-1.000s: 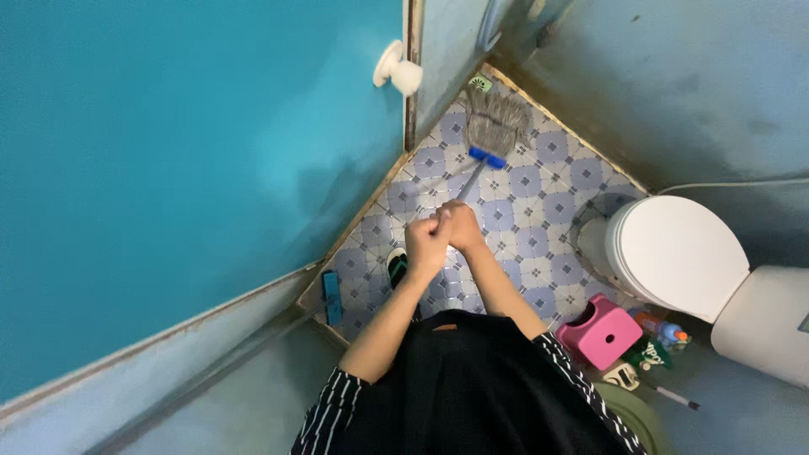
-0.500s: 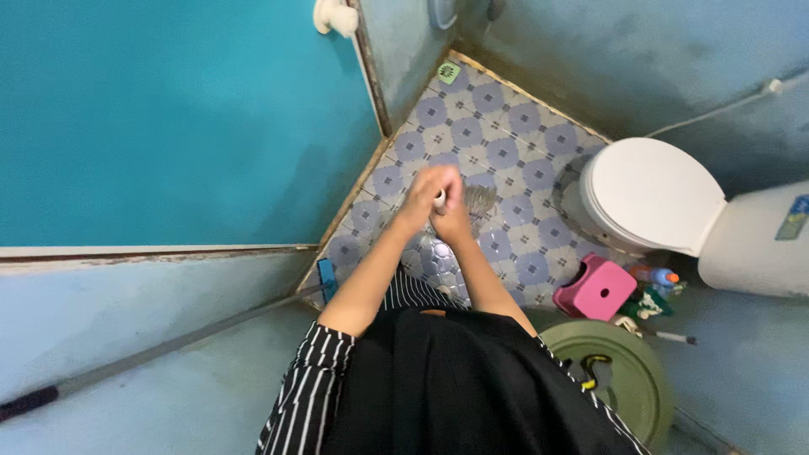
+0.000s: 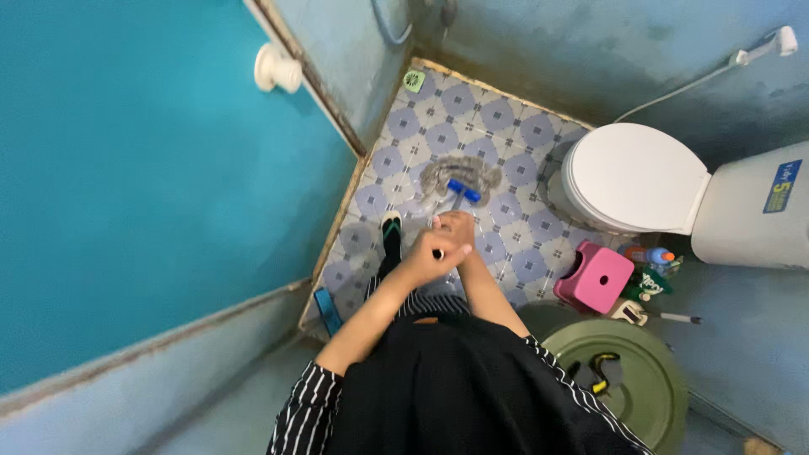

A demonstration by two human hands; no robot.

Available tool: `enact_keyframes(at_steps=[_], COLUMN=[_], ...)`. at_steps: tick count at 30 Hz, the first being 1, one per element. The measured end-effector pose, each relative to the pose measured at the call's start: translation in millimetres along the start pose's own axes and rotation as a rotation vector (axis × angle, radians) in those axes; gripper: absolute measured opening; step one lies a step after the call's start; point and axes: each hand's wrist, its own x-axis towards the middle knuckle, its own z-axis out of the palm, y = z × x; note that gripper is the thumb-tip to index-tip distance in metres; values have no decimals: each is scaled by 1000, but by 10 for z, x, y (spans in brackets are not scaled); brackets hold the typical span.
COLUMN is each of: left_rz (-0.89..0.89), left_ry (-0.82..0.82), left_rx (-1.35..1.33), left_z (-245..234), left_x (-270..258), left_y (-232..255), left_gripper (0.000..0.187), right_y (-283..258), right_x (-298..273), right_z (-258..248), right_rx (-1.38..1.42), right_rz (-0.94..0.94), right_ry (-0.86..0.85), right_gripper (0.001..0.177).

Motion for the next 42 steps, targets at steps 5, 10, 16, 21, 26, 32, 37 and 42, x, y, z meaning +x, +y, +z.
enact_keyframes(at_steps=[5, 10, 16, 21, 26, 32, 37, 42], left_rz=[168, 156, 65, 37, 534, 262, 71, -91], left_ry=[-142, -184, -138, -285, -251, -443, -297, -106], left_rx=[24, 47, 16, -57, 72, -107, -42, 37], left_z=[-281, -644, -1045, -1132, -1127, -1028, -863, -846], left_x=[661, 1496, 2203, 2980, 3141, 3121, 3384, 3647], left_y=[-697, -1296, -959, -461, -222, -875, -1308, -1286], left_gripper=[39, 39, 47, 42, 34, 30, 36, 48], right_y=[220, 738, 755, 637, 473, 685, 1313, 1397], right_x=[761, 1708, 2125, 2265, 2257, 2542, 2905, 3254], right_z=[-3, 53, 144, 236, 127, -243, -429, -569], right_rx=[53, 61, 79, 828, 101, -53, 80, 218], right_rz=[-29, -19, 158, 309, 322, 289, 161, 224], right_ry=[110, -64, 14, 505, 556, 488, 203, 24], right_gripper=[39, 34, 30, 29, 36, 44, 26, 29])
